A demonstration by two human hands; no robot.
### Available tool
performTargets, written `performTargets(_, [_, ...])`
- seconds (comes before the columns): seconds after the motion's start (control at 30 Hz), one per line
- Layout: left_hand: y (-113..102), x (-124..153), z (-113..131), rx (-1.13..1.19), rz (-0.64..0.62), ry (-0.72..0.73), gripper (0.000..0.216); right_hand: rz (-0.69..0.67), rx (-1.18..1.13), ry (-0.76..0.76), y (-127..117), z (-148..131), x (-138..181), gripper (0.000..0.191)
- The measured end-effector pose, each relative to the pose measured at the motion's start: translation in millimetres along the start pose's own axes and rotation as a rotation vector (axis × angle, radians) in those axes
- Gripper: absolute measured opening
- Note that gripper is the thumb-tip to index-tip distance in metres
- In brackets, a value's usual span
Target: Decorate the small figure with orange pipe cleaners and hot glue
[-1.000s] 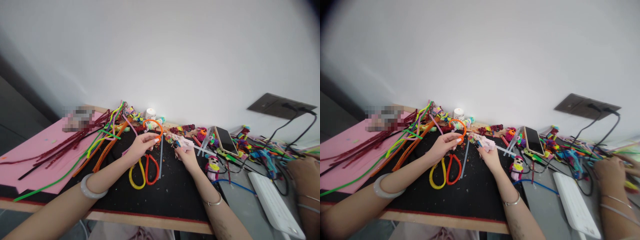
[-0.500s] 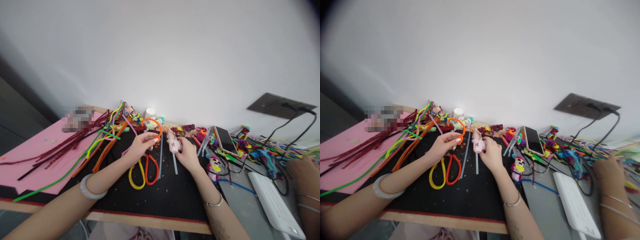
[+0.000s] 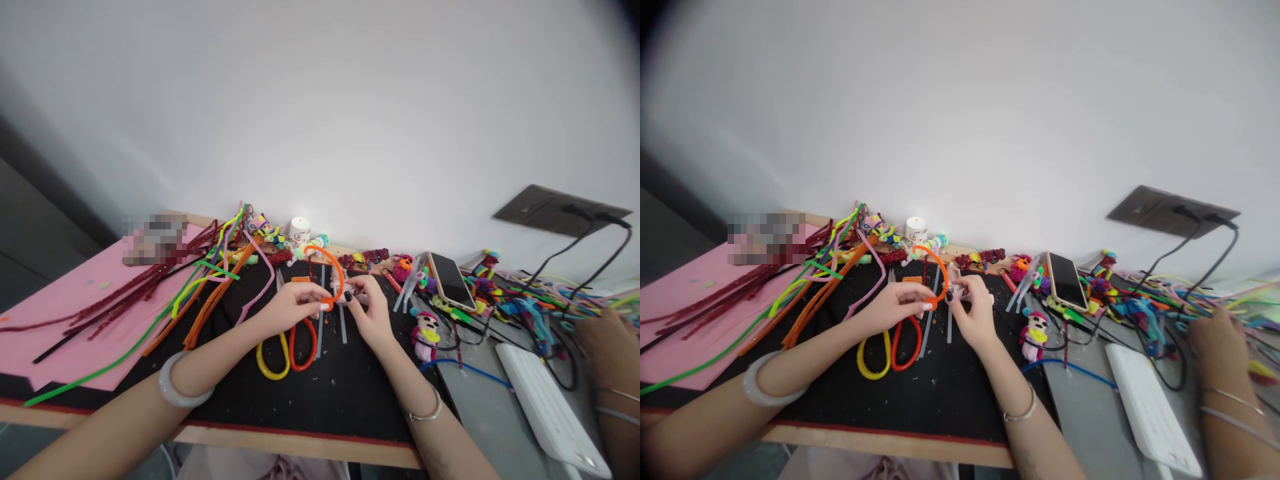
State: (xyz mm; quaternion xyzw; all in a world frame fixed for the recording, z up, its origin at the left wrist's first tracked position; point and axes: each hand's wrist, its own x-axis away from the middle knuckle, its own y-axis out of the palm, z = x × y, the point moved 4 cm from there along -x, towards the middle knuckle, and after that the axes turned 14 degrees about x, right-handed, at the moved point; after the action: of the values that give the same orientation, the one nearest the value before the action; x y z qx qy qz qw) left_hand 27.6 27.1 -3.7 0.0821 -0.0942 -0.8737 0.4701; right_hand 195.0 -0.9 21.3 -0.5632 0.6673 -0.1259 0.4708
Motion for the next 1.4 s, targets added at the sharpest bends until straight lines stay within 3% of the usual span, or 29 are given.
performTargets(0.17, [9, 3, -1, -0.089, -0.112, -0.003, 0.020, 0.021, -0.044, 0.028, 6, -7, 5, 0.003])
performTargets(0.23, [10, 4, -2, -0.094, -0.129, 0.000, 0.019, 0.038, -0.039, 0.047, 6, -7, 5, 0.009])
performTargets(0.47, [3, 0, -6, -0.003, -0.063, -0.041, 0.022, 0.063, -0.055, 0.138, 7, 1, 7, 0.009])
performTargets(0.83, [-7, -4, -8, 0.150, 0.055, -0.070, 0.028, 0.055, -0.056, 0.144, 8, 3, 7, 0.005])
performTargets(1.4, [-5, -1, -9, 0.423, -0.024, -0.214, 0.024, 0.019, -0.046, 0.100, 8, -1, 9, 0.018])
